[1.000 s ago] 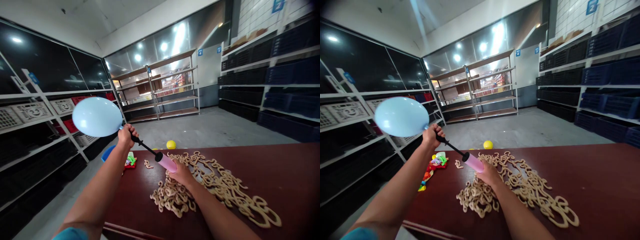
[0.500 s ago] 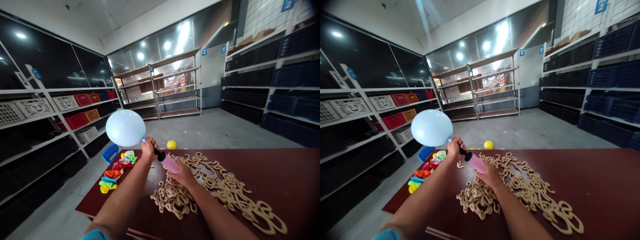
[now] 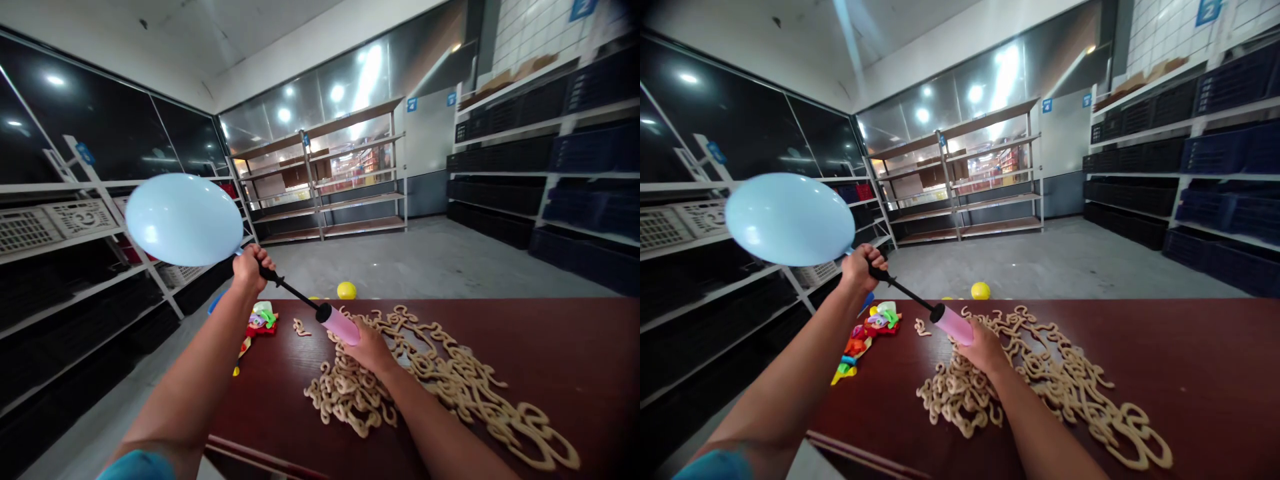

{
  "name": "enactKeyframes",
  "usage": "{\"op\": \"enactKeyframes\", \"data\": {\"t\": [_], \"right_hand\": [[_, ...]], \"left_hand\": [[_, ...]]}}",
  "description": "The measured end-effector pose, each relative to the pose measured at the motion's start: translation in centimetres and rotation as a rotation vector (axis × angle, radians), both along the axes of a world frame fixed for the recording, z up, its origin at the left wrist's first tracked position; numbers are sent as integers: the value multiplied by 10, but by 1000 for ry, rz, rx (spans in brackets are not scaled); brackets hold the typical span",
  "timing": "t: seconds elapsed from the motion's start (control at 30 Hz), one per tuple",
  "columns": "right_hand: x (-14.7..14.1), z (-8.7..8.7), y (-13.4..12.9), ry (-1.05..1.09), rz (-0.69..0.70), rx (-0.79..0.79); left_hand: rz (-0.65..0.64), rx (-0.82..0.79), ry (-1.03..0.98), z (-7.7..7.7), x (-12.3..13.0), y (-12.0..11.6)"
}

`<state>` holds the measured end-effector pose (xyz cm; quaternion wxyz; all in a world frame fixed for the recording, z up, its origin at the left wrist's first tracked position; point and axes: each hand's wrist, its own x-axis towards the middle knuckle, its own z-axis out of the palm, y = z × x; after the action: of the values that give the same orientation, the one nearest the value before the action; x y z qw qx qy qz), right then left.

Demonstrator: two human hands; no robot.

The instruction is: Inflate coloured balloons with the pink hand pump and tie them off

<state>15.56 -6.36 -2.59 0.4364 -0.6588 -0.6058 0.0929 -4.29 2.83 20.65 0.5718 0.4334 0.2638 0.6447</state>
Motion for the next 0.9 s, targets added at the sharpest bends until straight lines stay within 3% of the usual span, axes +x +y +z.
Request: {"op": "enactKeyframes", "data": {"t": [0.13, 0.43, 0.53, 0.67, 0.9], "right_hand": [[1, -1, -1, 18, 3, -2], [4, -9, 2, 47, 26, 19], [4, -9, 2, 42, 22, 38], [3, -5, 2, 24, -5, 60], [2, -4, 3, -34, -39, 100]], "left_hand": [[0, 45, -17, -2, 1, 2], [-77, -96, -1, -72, 74, -19], [-93, -113, -4, -84, 87, -25], [-106, -101, 7, -73, 80, -24], [-58, -6, 8, -6, 27, -10]]}}
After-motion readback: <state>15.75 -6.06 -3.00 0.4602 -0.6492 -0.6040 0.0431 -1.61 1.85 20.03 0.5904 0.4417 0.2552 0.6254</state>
